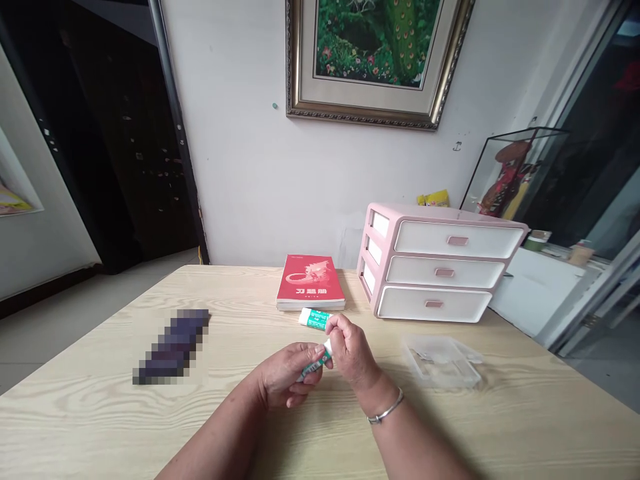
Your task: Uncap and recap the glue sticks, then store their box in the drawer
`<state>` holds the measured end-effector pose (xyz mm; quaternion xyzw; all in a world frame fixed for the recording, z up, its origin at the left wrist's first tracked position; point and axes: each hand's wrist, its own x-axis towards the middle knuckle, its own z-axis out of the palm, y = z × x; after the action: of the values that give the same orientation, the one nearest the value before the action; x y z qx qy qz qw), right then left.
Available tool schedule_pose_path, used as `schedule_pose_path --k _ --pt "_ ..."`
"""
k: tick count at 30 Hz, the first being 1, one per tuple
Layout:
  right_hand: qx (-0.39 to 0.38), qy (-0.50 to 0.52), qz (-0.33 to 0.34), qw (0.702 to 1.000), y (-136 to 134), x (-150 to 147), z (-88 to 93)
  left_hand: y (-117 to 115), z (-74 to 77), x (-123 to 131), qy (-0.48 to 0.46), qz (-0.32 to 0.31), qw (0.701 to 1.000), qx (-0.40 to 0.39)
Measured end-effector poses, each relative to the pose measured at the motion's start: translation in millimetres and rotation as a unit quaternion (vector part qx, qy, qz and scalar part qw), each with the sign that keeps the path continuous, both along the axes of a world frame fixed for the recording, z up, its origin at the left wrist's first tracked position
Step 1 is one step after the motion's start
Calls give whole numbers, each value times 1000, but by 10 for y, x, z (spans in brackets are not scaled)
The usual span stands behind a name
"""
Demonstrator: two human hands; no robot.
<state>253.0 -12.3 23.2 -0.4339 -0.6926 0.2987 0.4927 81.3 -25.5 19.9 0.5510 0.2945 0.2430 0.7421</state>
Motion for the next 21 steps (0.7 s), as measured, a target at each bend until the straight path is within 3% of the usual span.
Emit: schedule_pose_path --k 3,5,6,8,11,14,17,21 --pt "45 24 -99 994 123 166 27 23 11 -43 40 18 999 23" --pt "54 33 -199 978 233 291 24 65 -5 -63 93 80 988 93" --pt "50 16 -235 970 287 341 10 91 -21 -66 127 119 973 152" --pt "37 -46 -273 960 379 399 -39 146 -71 -59 206 184 915 293" --pt "13 -126 -274 953 466 407 -138 221 -163 -32 325 201 805 454" --pt "2 -179 -267 947 507 399 -225 280 -225 -6 405 204 728 514" --pt "6 -242 -261 934 528 401 -308 325 -238 25 446 211 692 527" --pt "16 -311 -240 919 538 387 -426 354 -234 51 458 205 690 521"
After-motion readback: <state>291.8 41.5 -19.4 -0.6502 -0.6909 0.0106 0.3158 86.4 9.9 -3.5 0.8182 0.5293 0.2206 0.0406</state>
